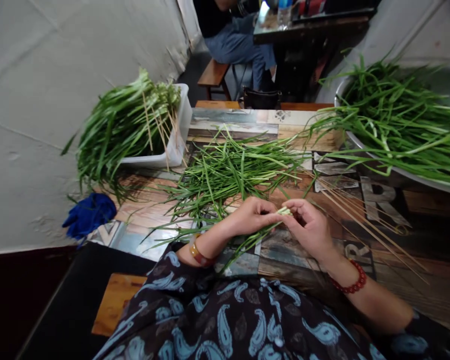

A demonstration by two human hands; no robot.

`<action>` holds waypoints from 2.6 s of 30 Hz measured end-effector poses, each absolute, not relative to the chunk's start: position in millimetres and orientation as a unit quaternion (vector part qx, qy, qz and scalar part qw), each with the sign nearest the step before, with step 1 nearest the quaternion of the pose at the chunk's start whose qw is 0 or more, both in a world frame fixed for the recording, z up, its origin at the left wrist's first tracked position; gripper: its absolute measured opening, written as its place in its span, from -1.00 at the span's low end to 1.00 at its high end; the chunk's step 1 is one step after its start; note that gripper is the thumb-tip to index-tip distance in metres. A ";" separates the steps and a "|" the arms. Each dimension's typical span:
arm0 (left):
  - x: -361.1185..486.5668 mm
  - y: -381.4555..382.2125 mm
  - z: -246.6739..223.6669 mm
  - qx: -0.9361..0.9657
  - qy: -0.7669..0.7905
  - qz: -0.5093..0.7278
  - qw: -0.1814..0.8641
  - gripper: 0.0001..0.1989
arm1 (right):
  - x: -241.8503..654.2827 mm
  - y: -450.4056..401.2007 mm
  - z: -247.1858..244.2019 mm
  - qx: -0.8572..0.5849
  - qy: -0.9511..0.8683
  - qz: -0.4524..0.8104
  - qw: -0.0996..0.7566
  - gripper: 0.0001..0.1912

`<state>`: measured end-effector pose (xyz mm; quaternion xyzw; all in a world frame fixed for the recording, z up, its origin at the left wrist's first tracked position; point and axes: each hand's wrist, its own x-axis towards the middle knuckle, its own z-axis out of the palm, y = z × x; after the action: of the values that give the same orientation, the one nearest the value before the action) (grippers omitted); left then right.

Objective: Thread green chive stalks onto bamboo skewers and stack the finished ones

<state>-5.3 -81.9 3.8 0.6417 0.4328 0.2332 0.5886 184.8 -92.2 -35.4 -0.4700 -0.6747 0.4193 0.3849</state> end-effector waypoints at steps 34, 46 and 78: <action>-33.8 -16.6 -0.6 0.817 0.555 0.155 0.019 -0.80 | 184.7 -91.3 -40.0 -0.377 -0.766 0.374 0.362 -0.83; -32.5 -28.9 6.7 0.811 0.551 0.195 0.007 -0.84 | 183.8 -91.8 -39.2 -0.382 -0.760 0.366 0.377 -0.82; -10.2 -66.1 -0.2 0.477 0.523 0.410 0.575 -0.79 | 186.8 -91.4 -29.9 -0.412 -0.748 0.354 0.382 -0.84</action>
<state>-10.2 -66.1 -0.2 0.4774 0.5226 0.4102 0.5751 186.8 -91.4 -29.9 -0.4120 -0.7477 0.3544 0.3815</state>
